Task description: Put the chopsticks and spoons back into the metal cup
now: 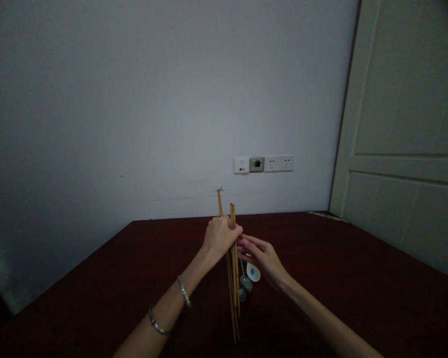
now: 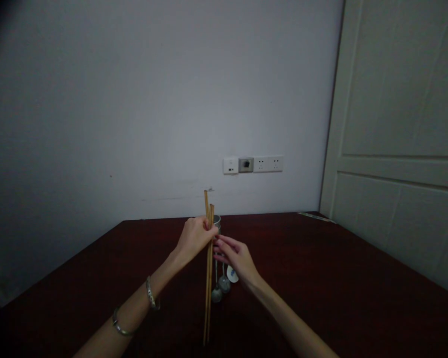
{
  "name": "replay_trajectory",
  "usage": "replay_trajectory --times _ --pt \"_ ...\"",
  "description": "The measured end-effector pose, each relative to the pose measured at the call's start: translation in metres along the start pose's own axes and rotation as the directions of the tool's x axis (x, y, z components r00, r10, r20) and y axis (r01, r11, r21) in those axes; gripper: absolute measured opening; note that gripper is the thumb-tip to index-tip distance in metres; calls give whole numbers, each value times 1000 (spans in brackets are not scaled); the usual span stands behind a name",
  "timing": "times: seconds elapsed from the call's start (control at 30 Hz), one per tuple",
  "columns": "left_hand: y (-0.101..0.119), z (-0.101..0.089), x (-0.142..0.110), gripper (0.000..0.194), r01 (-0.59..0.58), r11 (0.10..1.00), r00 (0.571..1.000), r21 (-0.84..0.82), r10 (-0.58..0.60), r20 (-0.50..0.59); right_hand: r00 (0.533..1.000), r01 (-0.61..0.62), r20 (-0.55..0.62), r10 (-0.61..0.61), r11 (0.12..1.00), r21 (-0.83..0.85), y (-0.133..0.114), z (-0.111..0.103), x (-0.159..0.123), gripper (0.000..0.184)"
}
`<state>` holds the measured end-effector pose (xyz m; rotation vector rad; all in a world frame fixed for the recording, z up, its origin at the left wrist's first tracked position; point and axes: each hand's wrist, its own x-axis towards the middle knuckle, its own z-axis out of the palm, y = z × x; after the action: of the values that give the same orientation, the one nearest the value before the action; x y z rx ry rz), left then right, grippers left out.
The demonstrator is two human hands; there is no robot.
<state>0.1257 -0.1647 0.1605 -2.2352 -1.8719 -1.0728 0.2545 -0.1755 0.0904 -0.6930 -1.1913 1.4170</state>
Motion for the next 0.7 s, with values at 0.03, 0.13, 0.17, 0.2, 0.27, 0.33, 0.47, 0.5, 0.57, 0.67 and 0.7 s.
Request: replay_trajectory --times 0.03,0.13,0.17,0.2,0.27,0.33,0.47,0.5,0.57,0.67,0.7 --pt "3 0 -2 21 -10 1000 1000 -2 10 -22 1000 -11 -1 11 1000 22 1 5 -4 46" --pt "9 2 -7 19 -51 999 996 9 51 -75 1000 -15 22 14 998 65 2 14 -12 47" --pt "11 3 -8 18 -62 998 994 13 63 -89 999 -8 36 5 997 73 3 16 -14 47" --pt "12 3 -9 17 -74 997 992 15 75 -101 999 3 48 -7 997 76 3 17 -15 46" --pt "14 4 -11 16 -95 995 988 14 96 -118 998 27 56 -31 997 67 4 19 -17 44" --pt "15 4 -12 15 -115 993 985 11 116 -129 997 51 52 -53 997 50 4 20 -17 43" --pt "15 1 -16 15 -147 989 975 16 148 -169 996 79 44 -79 997 -10 1 20 -18 41" --pt "15 0 -17 15 -156 988 972 11 156 -177 996 82 45 -81 996 -27 0 20 -18 41" --pt "15 -2 -18 15 -186 982 966 -29 177 -186 996 83 48 -80 995 -53 -3 20 -19 42" --pt "14 -5 -16 16 -236 941 966 -240 200 -166 996 78 46 -76 996 -50 -8 20 -21 41" --pt "12 -5 -14 18 -237 905 970 -353 198 -142 996 76 41 -74 996 -43 -9 21 -22 39"
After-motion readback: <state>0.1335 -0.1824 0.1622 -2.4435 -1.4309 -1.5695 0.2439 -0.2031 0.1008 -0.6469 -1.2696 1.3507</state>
